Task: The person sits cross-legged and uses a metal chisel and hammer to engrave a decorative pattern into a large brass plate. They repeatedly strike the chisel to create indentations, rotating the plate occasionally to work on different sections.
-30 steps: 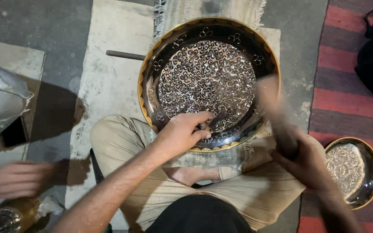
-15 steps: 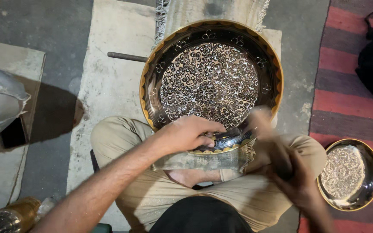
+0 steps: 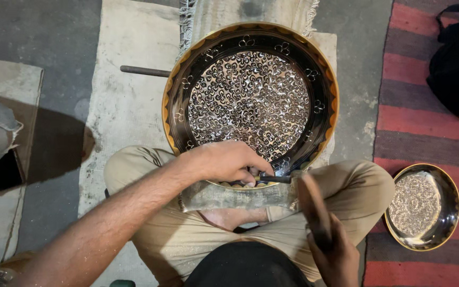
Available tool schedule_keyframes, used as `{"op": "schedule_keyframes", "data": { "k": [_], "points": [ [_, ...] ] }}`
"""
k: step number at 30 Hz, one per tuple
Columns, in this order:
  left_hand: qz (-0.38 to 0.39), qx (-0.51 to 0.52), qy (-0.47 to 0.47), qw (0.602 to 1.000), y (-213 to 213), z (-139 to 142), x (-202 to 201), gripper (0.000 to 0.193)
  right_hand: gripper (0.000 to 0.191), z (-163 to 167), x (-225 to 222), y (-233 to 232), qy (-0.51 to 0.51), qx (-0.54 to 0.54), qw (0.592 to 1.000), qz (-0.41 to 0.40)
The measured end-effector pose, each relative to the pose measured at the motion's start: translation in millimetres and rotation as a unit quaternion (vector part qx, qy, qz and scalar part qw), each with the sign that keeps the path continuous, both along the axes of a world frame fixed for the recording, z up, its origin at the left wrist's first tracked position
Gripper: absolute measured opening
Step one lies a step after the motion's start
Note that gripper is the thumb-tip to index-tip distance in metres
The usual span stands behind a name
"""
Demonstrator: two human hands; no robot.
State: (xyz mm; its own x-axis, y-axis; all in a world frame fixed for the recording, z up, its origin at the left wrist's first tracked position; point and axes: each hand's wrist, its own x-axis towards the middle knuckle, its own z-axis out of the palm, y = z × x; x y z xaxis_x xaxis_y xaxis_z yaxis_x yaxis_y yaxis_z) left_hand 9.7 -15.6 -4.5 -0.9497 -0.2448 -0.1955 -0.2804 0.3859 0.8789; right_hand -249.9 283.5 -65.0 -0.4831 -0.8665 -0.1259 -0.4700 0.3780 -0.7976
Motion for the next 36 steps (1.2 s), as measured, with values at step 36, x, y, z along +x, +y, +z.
{"op": "schedule_keyframes", "data": {
  "k": [36],
  "points": [
    [0.349,-0.042,0.047,0.935,39,12,25,0.041,0.060,86,-47,-148,0.205,0.029,0.937,0.281]
  ]
}}
